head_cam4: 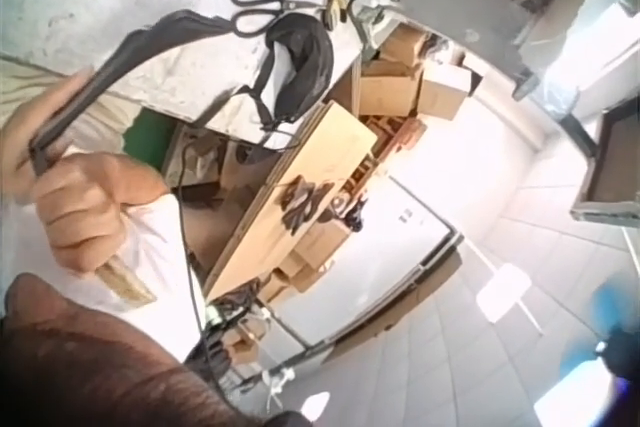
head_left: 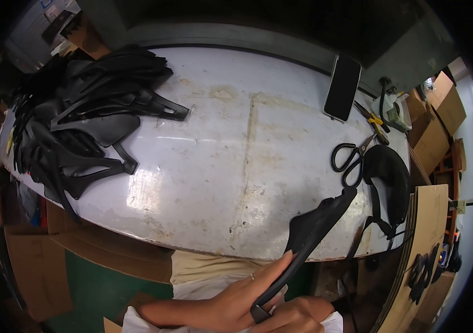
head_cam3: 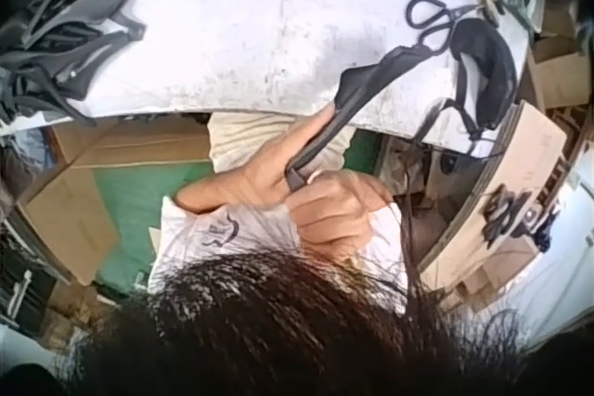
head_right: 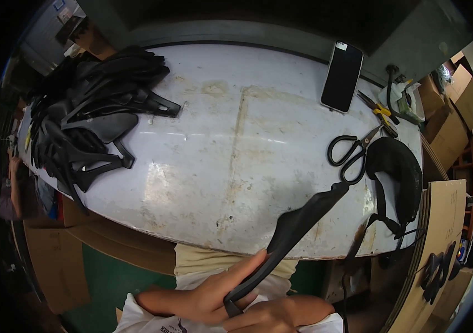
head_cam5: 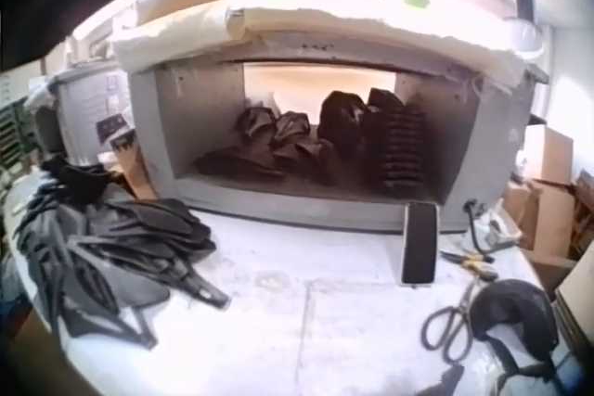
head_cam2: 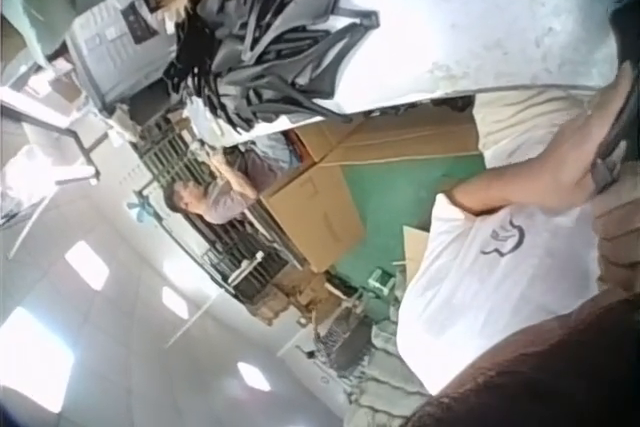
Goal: Manufacturing bike saddles by applying glue and finishing the edges.
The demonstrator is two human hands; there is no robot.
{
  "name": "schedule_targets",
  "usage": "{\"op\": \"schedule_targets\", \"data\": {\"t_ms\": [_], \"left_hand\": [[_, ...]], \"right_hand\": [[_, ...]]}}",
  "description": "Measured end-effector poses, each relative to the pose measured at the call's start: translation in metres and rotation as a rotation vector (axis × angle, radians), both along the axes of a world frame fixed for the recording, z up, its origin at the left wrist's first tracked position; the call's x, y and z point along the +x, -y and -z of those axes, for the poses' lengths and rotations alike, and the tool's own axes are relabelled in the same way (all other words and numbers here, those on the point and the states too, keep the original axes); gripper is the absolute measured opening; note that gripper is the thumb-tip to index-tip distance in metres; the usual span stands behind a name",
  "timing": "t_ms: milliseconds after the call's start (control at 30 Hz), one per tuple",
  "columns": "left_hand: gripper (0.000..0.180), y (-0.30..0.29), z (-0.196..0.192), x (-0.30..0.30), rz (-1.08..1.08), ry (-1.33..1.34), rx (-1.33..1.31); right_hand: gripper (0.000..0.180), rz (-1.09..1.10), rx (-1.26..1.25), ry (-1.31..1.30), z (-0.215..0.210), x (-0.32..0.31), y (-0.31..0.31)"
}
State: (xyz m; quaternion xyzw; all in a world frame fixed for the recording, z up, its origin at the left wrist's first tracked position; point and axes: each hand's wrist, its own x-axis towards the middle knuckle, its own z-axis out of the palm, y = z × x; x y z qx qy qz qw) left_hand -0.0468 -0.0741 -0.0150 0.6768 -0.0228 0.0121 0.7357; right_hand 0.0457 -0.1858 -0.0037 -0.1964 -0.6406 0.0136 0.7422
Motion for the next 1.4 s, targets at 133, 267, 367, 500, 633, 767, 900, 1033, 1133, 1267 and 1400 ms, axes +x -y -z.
{"op": "schedule_targets", "data": {"t_ms": [133, 267, 367, 500, 633, 767, 900, 1033, 1133, 1267, 1400], "left_hand": [[0.075, 0.000, 0.003, -0.012, 0.025, -0.206, -0.475], [0.074, -0.021, -0.009, -0.027, 0.047, -0.329, -0.676], [0.049, -0.062, -0.028, -0.030, -0.114, 0.135, 0.094], [0.044, -0.062, -0.007, -0.006, -0.155, 0.175, 0.077], [0.035, -0.024, 0.020, 0.004, -0.099, -0.171, -0.250], [0.029, -0.013, 0.037, 0.010, -0.151, -0.291, -0.043], [0.032, -0.012, 0.043, 0.013, -0.163, -0.187, -0.027], [0.036, -0.015, 0.045, 0.012, -0.133, -0.159, 0.015], [0.035, -0.017, 0.044, 0.011, -0.133, -0.175, 0.004], [0.034, -0.016, 0.040, 0.017, -0.099, -0.168, -0.034], [0.026, -0.020, 0.036, 0.018, -0.099, -0.140, -0.026]], "right_hand": [[0.015, -0.419, -0.114, -0.169, -0.007, 0.034, 0.009], [0.023, -0.323, 0.031, -0.160, -0.011, 0.041, 0.020], [0.027, -0.317, -0.119, -0.125, -0.013, 0.052, 0.036], [0.026, -0.012, -0.262, -0.218, -0.005, 0.039, 0.039], [0.027, -0.005, -0.282, -0.056, -0.003, 0.041, 0.022], [0.021, -0.202, -0.287, 0.158, -0.002, 0.055, 0.005], [0.018, -0.188, -0.334, 0.095, -0.002, 0.058, -0.004], [0.014, -0.205, -0.347, 0.052, 0.003, 0.060, -0.014], [0.013, -0.183, -0.327, 0.009, 0.008, 0.054, -0.017], [0.035, 0.186, -0.066, -0.114, 0.020, 0.023, -0.029], [0.030, 0.331, -0.202, -0.401, 0.013, 0.016, -0.023]]}}
